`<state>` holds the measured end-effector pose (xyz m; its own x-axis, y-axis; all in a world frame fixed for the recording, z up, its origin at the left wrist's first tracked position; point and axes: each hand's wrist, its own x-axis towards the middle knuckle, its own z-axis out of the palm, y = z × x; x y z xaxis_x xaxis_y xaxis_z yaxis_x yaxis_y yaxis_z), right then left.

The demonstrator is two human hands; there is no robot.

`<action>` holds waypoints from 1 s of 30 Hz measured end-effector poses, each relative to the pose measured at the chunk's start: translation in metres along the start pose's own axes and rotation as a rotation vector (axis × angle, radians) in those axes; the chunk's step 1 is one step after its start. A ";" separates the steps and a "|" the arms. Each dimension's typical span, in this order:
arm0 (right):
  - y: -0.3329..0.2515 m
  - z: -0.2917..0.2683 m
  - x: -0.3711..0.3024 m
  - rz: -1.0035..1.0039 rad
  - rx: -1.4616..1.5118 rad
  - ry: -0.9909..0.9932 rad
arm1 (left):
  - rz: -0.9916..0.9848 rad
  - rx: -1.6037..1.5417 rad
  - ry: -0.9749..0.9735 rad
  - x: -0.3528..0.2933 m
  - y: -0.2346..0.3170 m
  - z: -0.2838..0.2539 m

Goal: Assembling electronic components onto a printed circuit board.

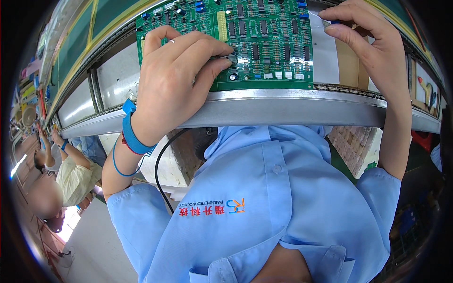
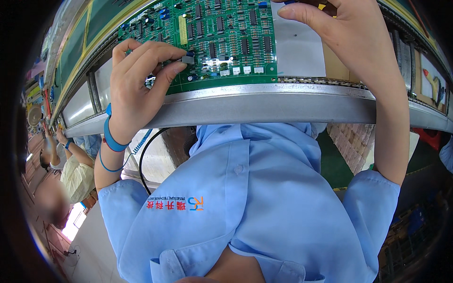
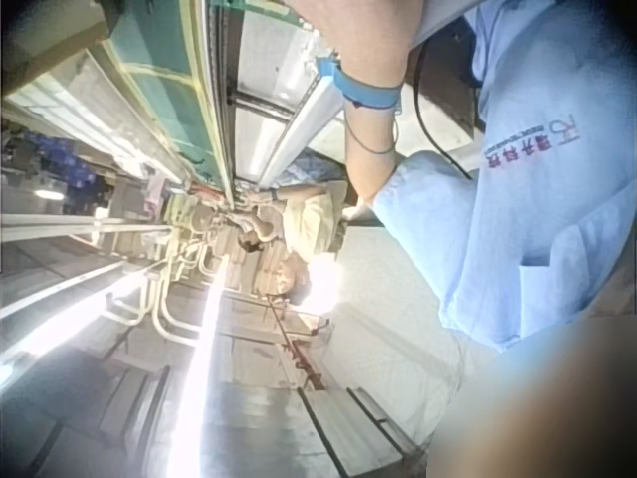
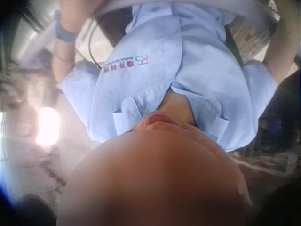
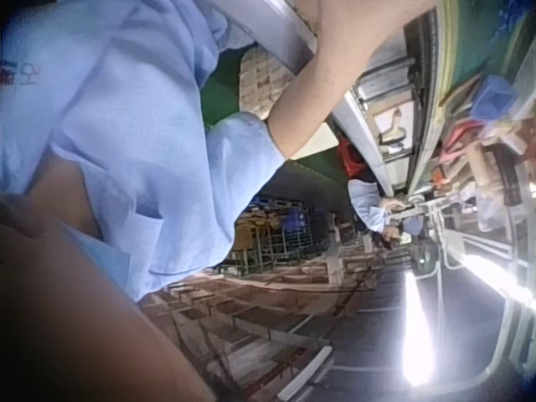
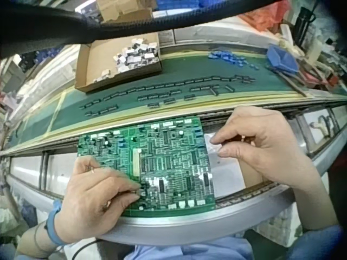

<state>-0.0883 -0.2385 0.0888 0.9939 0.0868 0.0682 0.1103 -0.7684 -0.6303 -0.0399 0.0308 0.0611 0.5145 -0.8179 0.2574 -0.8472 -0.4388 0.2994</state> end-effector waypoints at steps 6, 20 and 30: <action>0.000 -0.002 0.007 -0.038 -0.023 -0.002 | 0.098 0.084 0.055 0.002 -0.003 0.004; 0.019 -0.002 -0.003 -0.053 0.318 -0.040 | -0.208 0.415 0.217 0.085 -0.169 -0.054; 0.016 -0.002 0.004 -0.023 0.427 0.001 | -0.592 0.736 -0.068 0.148 -0.190 -0.042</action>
<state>-0.0827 -0.2518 0.0800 0.9912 0.0999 0.0871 0.1222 -0.4343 -0.8924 0.2030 0.0091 0.0807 0.8984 -0.3968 0.1880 -0.3332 -0.8949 -0.2967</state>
